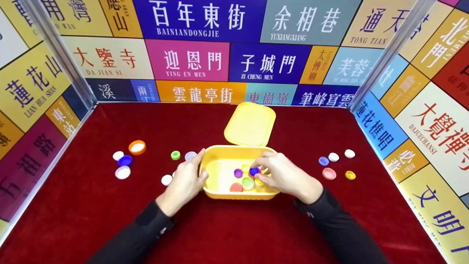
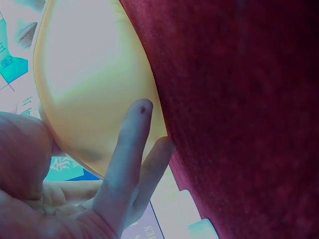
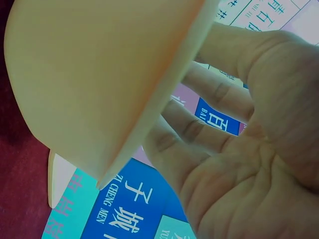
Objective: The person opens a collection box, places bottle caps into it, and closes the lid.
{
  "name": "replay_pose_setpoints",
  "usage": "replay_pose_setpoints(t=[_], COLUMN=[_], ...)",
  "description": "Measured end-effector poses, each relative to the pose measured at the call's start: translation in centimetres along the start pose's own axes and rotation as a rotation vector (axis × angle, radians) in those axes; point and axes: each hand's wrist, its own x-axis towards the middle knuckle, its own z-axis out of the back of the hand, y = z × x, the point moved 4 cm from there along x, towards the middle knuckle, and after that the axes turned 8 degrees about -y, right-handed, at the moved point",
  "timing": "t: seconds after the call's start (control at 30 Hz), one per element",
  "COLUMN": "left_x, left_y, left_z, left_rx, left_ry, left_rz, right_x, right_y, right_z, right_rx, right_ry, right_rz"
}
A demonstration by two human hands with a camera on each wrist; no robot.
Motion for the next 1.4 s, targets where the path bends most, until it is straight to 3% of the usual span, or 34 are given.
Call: replay_pose_setpoints(t=[0.7, 1.1, 1.4], left_x=[0.1, 0.0, 0.0], left_y=[0.0, 0.1, 0.0], left_z=[-0.1, 0.0, 0.0], left_rx=[-0.007, 0.005, 0.008], left_ry=[0.011, 0.007, 0.016], left_rz=[0.003, 0.006, 0.016], right_x=[0.1, 0.2, -0.1], right_y=[-0.6, -2.0, -5.5], right_z=[1.0, 2.6, 4.5], right_rx=[0.020, 0.004, 0.010], right_ry=[-0.093, -0.144, -0.273], right_rz=[0.016, -0.076, -0.204])
